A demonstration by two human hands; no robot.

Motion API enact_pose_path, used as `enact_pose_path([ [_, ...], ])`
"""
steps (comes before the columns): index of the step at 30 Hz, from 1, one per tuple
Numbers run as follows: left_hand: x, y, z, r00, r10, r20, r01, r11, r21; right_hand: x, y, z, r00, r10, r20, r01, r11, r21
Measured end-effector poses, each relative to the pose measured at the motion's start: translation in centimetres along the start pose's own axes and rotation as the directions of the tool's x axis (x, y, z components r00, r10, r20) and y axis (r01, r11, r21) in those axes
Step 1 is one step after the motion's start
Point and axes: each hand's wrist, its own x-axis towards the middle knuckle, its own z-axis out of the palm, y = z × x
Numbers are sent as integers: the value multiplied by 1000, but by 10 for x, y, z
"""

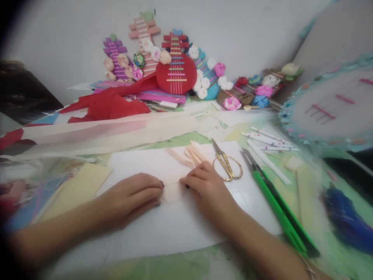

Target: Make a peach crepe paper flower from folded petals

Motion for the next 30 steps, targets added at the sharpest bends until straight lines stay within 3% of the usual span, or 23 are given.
enact_pose_path([
  [5,-1,-3,3,996,73,-57,-72,997,27,1,-3,0,1000,30,7,-30,999,18],
  [10,-1,-6,4,997,52,-52,-53,998,-22,2,-7,-3,998,64,28,-64,998,19],
  [16,0,-9,3,989,-142,-41,127,956,-264,3,-12,-6,996,61,69,-58,997,-44],
  [23,3,-13,-3,910,-412,52,390,804,-448,1,-11,-1,999,9,50,-6,998,-57],
  [26,4,-14,-5,888,-452,79,426,748,-508,1,-9,2,999,-38,-13,37,997,-62],
  [30,2,-14,-5,910,-409,67,381,762,-524,3,-8,2,997,-53,-58,50,997,-58],
])
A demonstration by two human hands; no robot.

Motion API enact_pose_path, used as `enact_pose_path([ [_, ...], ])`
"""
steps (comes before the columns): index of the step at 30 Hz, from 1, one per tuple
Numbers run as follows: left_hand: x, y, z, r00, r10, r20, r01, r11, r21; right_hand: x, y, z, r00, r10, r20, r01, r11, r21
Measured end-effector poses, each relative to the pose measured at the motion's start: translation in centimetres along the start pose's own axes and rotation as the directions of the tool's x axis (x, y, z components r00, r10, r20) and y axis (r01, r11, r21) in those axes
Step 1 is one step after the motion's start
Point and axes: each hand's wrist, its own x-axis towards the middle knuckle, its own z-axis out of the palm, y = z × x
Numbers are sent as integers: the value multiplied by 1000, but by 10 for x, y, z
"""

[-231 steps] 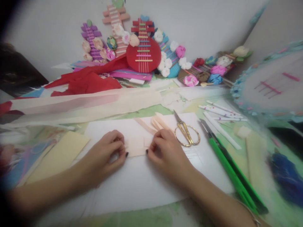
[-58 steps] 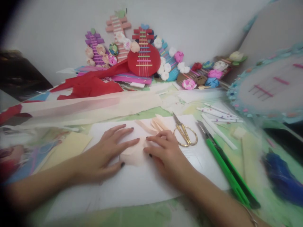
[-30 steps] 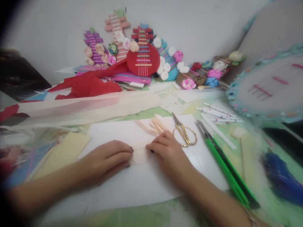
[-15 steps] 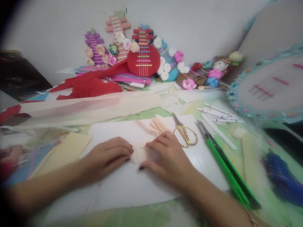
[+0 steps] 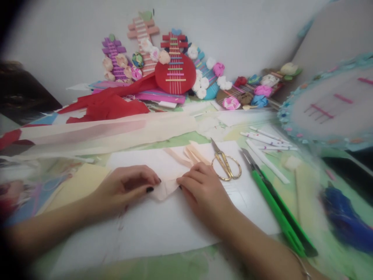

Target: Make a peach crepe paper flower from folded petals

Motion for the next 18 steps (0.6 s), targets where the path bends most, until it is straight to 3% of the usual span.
enact_pose_path([
  [7,-8,1,6,988,154,2,-149,952,269,-1,0,-2,1000,3,25,-3,1000,-4],
  [12,-10,3,6,935,353,9,-326,854,405,-2,-1,-2,1000,1,25,0,1000,-4],
  [18,-10,3,5,911,413,4,-364,798,480,-2,-2,-2,999,1,35,-1,1000,3],
])
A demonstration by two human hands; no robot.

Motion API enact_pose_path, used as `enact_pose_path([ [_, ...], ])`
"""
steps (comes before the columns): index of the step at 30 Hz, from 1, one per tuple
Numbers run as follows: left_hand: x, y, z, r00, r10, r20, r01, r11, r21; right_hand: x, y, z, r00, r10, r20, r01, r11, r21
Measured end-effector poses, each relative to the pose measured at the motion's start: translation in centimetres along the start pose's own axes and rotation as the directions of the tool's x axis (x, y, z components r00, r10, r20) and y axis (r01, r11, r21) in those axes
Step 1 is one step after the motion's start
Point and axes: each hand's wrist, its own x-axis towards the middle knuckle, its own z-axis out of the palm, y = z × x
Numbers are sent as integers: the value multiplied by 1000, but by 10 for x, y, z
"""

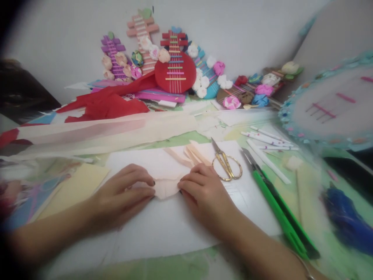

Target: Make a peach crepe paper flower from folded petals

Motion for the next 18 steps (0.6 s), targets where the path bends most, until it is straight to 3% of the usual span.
enact_pose_path([
  [12,-1,-4,5,991,-125,46,129,984,-124,-1,3,-2,995,95,4,-95,992,78],
  [18,-2,-1,3,994,-87,59,93,990,-106,-2,3,-1,995,96,32,-99,989,113],
])
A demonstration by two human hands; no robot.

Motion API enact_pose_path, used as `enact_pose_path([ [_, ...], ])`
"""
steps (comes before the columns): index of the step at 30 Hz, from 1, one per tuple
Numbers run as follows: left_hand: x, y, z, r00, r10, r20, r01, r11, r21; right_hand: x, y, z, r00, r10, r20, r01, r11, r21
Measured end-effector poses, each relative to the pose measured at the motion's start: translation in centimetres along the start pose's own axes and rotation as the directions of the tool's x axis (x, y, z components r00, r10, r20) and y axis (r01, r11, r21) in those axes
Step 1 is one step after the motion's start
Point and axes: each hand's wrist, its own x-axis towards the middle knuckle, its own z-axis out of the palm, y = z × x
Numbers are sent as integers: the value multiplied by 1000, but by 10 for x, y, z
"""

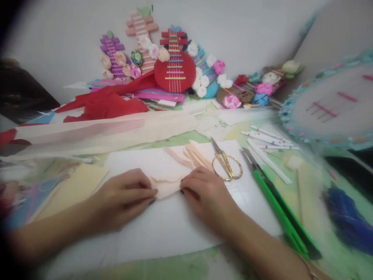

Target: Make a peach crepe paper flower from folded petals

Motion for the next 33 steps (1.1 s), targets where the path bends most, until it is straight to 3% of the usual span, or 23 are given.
enact_pose_path([
  [7,-1,0,1,1000,-21,-15,21,999,-48,0,0,0,1000,12,22,-13,999,44],
  [18,4,2,-1,961,-266,76,273,956,-110,4,-2,-3,983,172,60,-174,984,29],
  [33,7,5,2,938,-334,91,340,938,-59,7,-3,1,938,341,67,-342,940,10],
])
